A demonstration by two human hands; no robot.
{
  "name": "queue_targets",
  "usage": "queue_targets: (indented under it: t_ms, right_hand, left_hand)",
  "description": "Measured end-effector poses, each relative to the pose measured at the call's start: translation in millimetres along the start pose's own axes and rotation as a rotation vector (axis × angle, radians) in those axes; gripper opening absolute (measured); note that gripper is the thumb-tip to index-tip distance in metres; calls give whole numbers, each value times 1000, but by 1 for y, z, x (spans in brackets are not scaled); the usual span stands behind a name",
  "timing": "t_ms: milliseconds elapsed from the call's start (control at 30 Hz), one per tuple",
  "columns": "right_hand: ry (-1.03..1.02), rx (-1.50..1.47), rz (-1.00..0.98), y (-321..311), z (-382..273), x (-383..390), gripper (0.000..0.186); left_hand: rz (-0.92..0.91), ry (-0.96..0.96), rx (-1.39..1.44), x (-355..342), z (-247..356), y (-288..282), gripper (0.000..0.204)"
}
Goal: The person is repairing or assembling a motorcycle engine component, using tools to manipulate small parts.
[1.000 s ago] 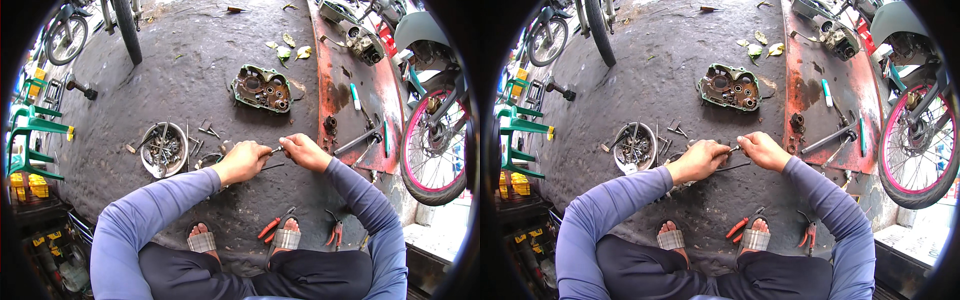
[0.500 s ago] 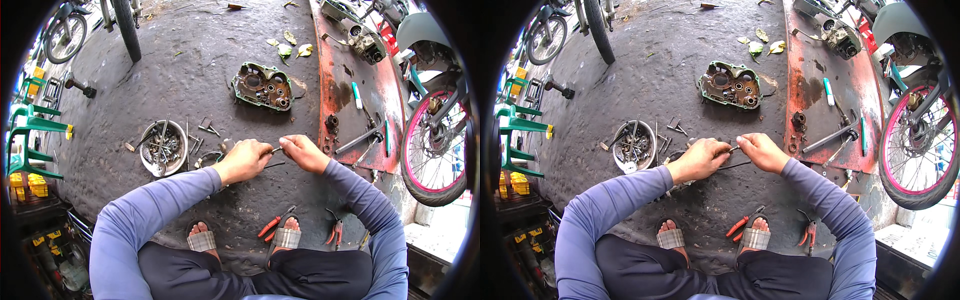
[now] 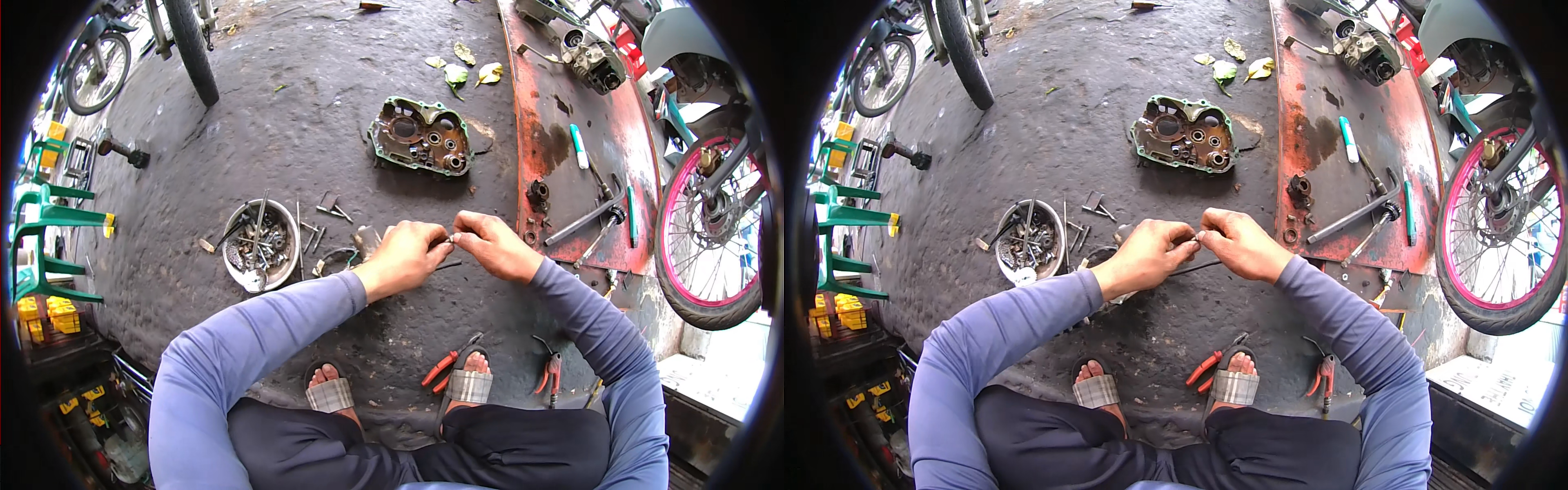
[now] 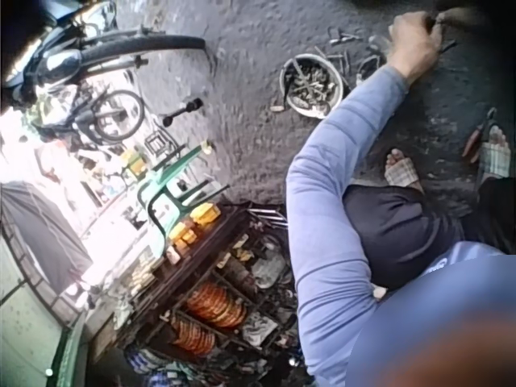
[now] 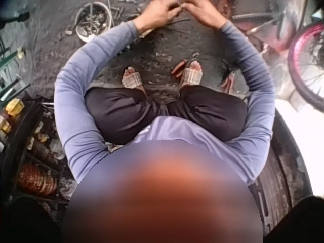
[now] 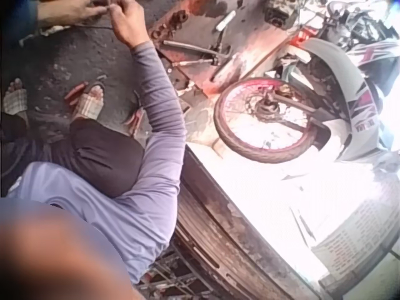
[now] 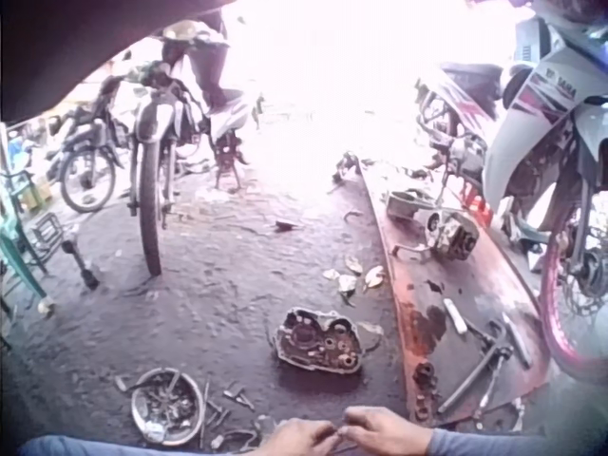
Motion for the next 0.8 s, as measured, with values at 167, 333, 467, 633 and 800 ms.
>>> queue_targets:
  t_ms: [167,333,467,633,800]
  right_hand:
    - [440,-312,-365,11,4,9,48]
    - [98,-333,-188,17,8,-1,54]
    - [411,-350,-445,25,22,6,47]
    - [-243,19,49,1,-9,-5,53]
    - [456,-252,-527,25,18,5,45]
  left_hand:
    - [-43,-89,31,1,-7,1,22]
    - [-30,-29,65,0,-5,3,22]
    - [-52,-40,11,1,-6,2,21]
    - [-38,-30,56,-1,-5,5,21]
    - [-61,-44,-2,2,-7,2,20]
Point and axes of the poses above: each hand's wrist, its own x-axis away from the middle knuckle, its own y-axis out of the palm, z = x × y, the point moved 8 cm from there along -x, towards the middle knuckle, and after that the axes turned 12 degrees about x, right-handed, at the moved point
